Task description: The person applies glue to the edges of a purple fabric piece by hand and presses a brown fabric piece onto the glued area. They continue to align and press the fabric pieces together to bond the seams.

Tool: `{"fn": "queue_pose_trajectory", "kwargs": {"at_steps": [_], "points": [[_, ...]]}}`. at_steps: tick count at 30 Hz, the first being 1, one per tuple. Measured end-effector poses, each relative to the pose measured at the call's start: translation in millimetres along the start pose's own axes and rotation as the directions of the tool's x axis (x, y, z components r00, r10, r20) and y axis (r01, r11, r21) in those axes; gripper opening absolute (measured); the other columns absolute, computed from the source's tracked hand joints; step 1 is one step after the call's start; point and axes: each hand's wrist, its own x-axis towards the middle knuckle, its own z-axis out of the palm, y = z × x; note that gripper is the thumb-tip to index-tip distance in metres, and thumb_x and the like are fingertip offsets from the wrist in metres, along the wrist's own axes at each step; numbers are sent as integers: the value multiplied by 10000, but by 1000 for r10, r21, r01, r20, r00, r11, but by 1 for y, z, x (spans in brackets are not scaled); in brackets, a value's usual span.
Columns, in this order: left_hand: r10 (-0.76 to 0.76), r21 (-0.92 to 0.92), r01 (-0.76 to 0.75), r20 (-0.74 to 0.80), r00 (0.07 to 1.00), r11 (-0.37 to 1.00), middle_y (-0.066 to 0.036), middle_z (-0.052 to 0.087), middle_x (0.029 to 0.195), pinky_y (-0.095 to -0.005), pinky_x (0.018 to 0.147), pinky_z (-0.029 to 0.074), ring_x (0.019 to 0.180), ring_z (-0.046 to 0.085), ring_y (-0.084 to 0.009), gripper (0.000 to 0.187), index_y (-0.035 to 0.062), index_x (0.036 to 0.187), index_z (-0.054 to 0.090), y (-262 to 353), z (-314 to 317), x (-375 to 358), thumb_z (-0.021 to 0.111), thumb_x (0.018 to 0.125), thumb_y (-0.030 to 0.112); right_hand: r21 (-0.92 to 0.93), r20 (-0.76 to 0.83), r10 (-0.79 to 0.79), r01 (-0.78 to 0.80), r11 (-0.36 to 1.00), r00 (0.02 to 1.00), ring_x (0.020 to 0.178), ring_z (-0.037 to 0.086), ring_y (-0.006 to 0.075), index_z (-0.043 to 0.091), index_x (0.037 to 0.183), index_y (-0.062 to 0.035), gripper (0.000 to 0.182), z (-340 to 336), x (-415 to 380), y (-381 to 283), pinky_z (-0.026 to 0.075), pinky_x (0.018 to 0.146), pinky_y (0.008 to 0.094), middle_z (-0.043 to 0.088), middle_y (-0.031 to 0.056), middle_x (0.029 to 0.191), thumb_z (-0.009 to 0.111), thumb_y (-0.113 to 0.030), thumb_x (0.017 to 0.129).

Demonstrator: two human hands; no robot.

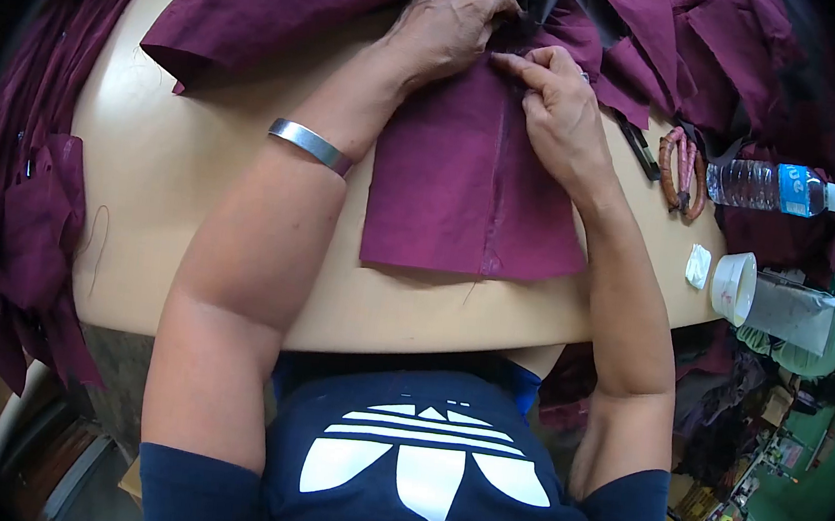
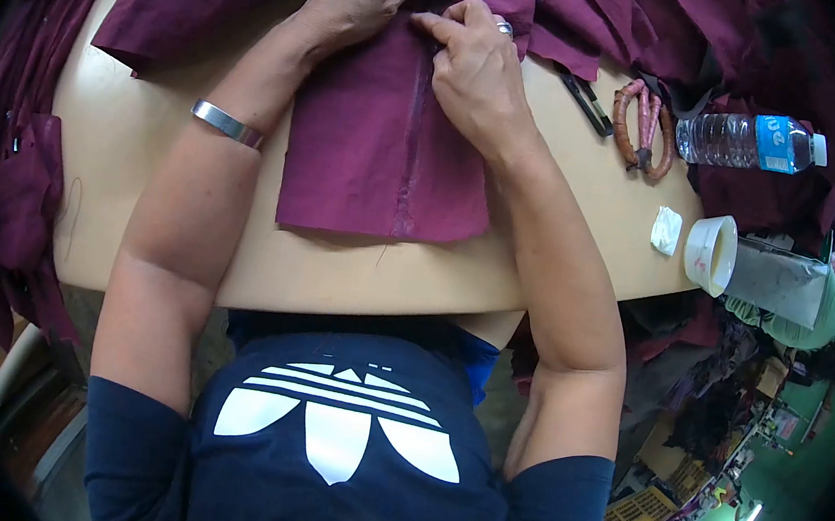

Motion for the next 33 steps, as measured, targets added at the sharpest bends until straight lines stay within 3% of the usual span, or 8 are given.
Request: {"fn": "queue_pose_trajectory", "kwargs": {"at_steps": [4,7,11,15,21,27,31,33], "points": [[53,-39,-54,-11,999,998,-153,584,934,-406,774,469,877,584,-346,160,46,956,600,3,-7,-1,510,824,55,-15,40,-72,73,997,997,854,577,293,681,959,-28,336,-10,-31,-17,468,789,362,547,137,905,467,83,724],[55,-29,-56,-18,998,998,-154,585,932,-408,771,469,873,585,-347,165,47,954,602,2,-7,-2,503,822,48,114,153,4,-22,993,988,857,574,293,681,957,-24,331,-22,-37,-25,466,790,367,549,139,905,473,85,725],[54,-29,-54,-15,998,998,-157,584,932,-409,771,468,875,585,-348,171,47,957,602,1,-5,-1,493,825,47,-53,0,-46,46,998,999,841,561,285,649,1028,-19,357,-3,-33,-17,458,772,374,526,128,922,483,76,726],[78,-23,-79,-21,997,997,-156,584,934,-405,774,467,877,584,-348,163,45,957,602,0,-6,-1,499,831,55,-37,71,-96,99,994,993,846,545,282,628,1074,-18,362,-11,-46,-24,453,745,378,512,131,933,485,52,749],[58,-38,-58,-3,998,998,-149,581,954,-396,805,458,916,575,-338,155,45,959,604,3,-7,-1,506,839,55,-168,214,-268,305,937,939,812,510,227,606,1078,43,359,-28,-103,-48,433,704,329,515,104,942,529,-30,735],[54,-30,-54,4,999,998,-150,575,961,-398,822,452,932,567,-336,158,48,960,604,5,-8,-2,508,834,49,-198,212,-407,447,872,888,785,493,207,604,1100,41,413,-31,-132,-56,423,708,331,524,93,973,549,-86,711],[46,-7,-46,17,999,999,-150,573,960,-399,821,453,929,568,-339,163,52,965,603,5,-9,-2,510,831,49,-52,246,-357,380,924,901,793,511,210,620,1039,43,361,-40,-128,-63,422,718,332,530,95,975,558,-86,707],[47,-5,-47,21,999,999,-150,573,960,-399,820,453,929,568,-339,165,53,967,603,5,-9,-2,511,830,49,48,229,-239,234,971,944,799,517,209,620,1009,30,327,-43,-123,-64,415,726,333,532,95,981,552,-94,714]]}}
